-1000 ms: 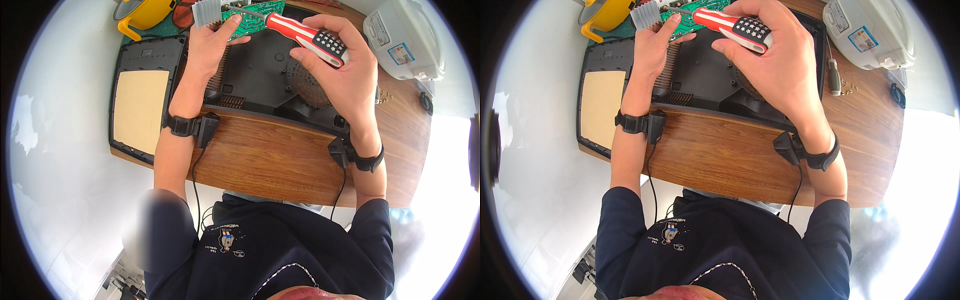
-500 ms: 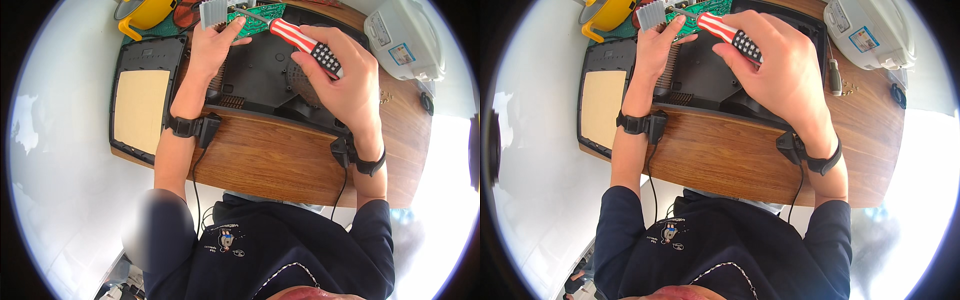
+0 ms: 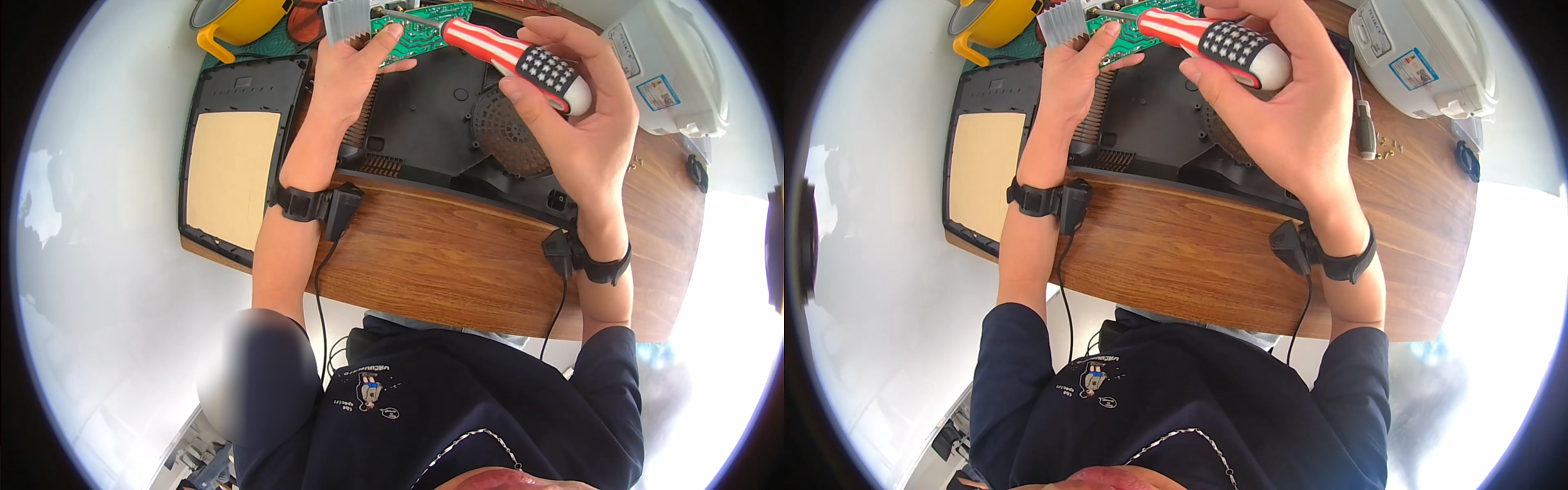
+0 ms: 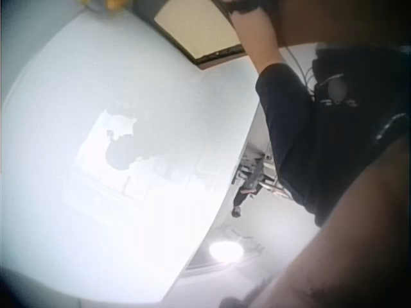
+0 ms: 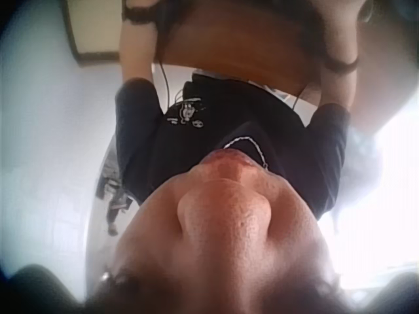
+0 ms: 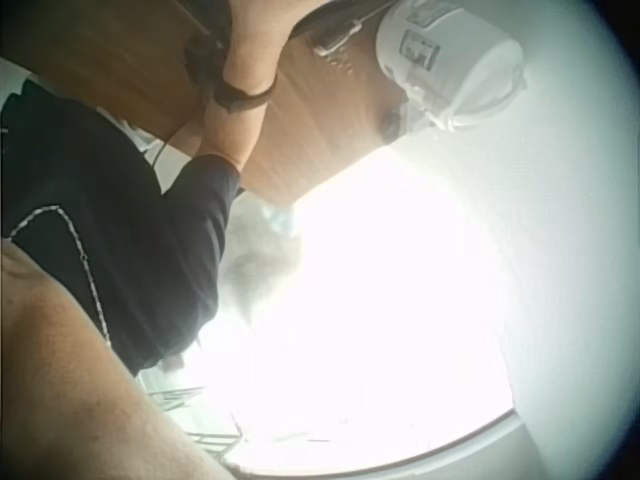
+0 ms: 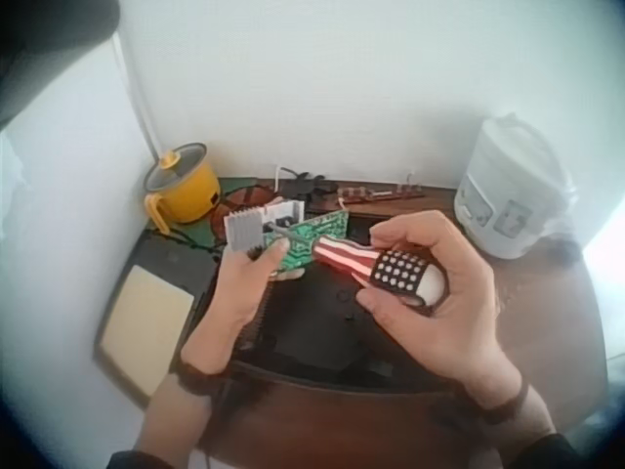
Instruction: The person uses a screwdriver to remove screws from a circuit board inside a disassembled appliance. They detach the fan and then unscrew and remove the circuit board from the housing.
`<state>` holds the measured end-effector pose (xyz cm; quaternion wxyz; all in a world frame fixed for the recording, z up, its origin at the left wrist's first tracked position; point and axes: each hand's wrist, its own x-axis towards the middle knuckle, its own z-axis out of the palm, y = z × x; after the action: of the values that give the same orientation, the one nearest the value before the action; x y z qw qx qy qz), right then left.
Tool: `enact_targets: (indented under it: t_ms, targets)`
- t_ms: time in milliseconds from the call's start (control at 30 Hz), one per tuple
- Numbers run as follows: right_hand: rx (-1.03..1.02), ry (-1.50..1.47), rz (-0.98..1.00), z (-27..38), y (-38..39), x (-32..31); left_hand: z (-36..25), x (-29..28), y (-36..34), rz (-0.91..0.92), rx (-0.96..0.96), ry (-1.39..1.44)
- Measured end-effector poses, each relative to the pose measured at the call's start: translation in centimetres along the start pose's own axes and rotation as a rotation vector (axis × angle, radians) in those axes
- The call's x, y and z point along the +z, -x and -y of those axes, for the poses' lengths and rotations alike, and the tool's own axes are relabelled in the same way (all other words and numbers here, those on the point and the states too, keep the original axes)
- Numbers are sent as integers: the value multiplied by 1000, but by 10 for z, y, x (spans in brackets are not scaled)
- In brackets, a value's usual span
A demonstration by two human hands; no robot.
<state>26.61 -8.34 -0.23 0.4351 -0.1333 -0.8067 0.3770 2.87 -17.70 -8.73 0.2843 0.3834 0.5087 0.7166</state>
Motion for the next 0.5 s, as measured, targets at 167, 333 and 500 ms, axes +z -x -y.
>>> enact_targets:
  t_ms: [167, 333, 500]
  targets:
    - [97, -80, -46, 4, 2, 15, -13, 8, 1, -63, -160, -24]
    - [283, 161, 116, 17, 2, 3, 3, -6, 1, -12, -59, -12]
    - [68, -24, -157, -25, 0, 11, -18, 20, 3, -96, -124, -8]
